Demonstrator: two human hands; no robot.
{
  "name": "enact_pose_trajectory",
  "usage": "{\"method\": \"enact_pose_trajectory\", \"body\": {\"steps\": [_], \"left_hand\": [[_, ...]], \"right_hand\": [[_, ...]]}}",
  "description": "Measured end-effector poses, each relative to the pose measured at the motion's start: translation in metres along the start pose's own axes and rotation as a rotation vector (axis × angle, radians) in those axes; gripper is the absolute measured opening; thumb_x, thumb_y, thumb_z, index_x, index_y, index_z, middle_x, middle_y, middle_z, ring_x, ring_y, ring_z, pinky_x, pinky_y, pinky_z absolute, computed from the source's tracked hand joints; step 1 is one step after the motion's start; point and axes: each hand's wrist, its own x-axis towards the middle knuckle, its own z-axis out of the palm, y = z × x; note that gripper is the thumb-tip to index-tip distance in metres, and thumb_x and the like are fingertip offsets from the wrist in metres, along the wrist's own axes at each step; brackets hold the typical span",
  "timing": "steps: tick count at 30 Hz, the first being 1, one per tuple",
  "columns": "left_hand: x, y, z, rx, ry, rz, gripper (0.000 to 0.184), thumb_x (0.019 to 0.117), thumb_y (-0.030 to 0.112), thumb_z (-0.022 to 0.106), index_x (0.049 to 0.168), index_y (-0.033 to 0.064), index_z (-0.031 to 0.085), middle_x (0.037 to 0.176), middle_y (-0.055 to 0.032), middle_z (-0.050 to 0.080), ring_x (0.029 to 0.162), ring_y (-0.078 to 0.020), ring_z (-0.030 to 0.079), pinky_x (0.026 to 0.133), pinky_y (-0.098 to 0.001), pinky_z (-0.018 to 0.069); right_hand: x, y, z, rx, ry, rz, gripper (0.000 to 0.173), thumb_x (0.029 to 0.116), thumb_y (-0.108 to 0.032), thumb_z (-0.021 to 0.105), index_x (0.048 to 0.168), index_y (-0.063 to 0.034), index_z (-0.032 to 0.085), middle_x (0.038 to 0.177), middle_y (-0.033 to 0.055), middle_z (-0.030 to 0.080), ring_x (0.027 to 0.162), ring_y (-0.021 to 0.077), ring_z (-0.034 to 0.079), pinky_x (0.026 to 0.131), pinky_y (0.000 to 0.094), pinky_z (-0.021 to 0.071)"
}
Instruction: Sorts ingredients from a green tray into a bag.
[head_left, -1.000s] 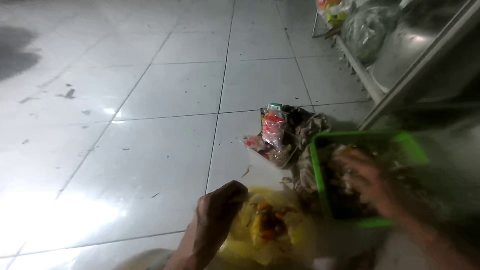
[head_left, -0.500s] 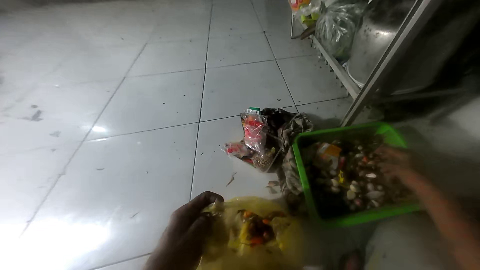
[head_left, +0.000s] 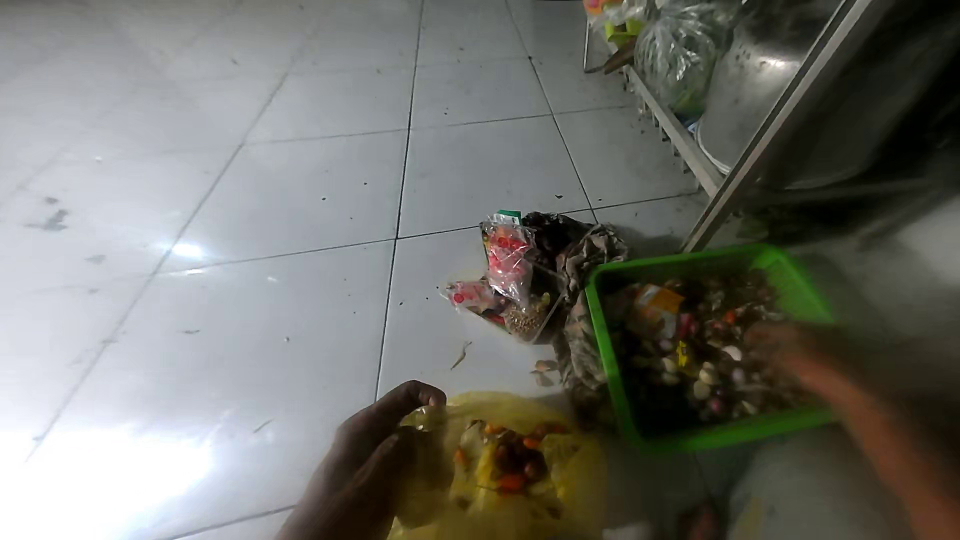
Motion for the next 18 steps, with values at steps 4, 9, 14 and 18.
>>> {"method": "enact_pose_trajectory", "body": {"steps": [4,9,14,18], "left_hand": [[-0.001,0.0,0.001,0.122,0.004,0.024,0.024,0.0874,0.011,0.052,0.102,0.0178,0.069,0.084,0.0084,0.069,0.067,-0.0025,0.064,0.059,-0.0208,0.0554],[0.0,0.005,0.004,0.141,-0.042,0.057,0.024,0.09,0.008,0.049,0.104,0.0146,0.066,0.085,0.0112,0.067,0.072,0.0003,0.063,0.064,-0.0186,0.0546],[0.001,0.003,0.001,0.236,-0.044,0.045,0.025,0.0901,0.007,0.048,0.105,0.0126,0.066,0.086,0.0106,0.066,0.074,-0.0002,0.063,0.065,-0.0196,0.0545],[0.0,0.006,0.003,0.232,-0.061,0.067,0.025,0.0908,0.006,0.047,0.108,0.0088,0.065,0.09,0.0124,0.065,0.079,0.0032,0.062,0.071,-0.0171,0.0536]], "right_hand": [[0.015,0.015,0.001,-0.148,0.232,-0.228,0.037,0.0957,-0.002,0.068,0.132,-0.0043,0.066,0.14,0.0263,0.056,0.129,0.0489,0.052,0.104,0.0696,0.0411],[0.023,0.01,0.004,-0.359,0.132,-0.206,0.054,0.0924,-0.007,0.074,0.144,-0.0117,0.057,0.143,0.0239,0.054,0.133,0.0462,0.05,0.107,0.0651,0.0414],[0.023,-0.002,0.01,-0.083,0.118,-0.157,0.029,0.0989,-0.001,0.063,0.127,0.0019,0.064,0.128,0.0273,0.062,0.119,0.0442,0.059,0.1,0.0623,0.0462],[0.025,-0.002,0.009,-0.173,0.207,-0.274,0.042,0.097,-0.008,0.069,0.138,-0.0061,0.061,0.141,0.026,0.056,0.129,0.0471,0.053,0.105,0.0675,0.042]]}}
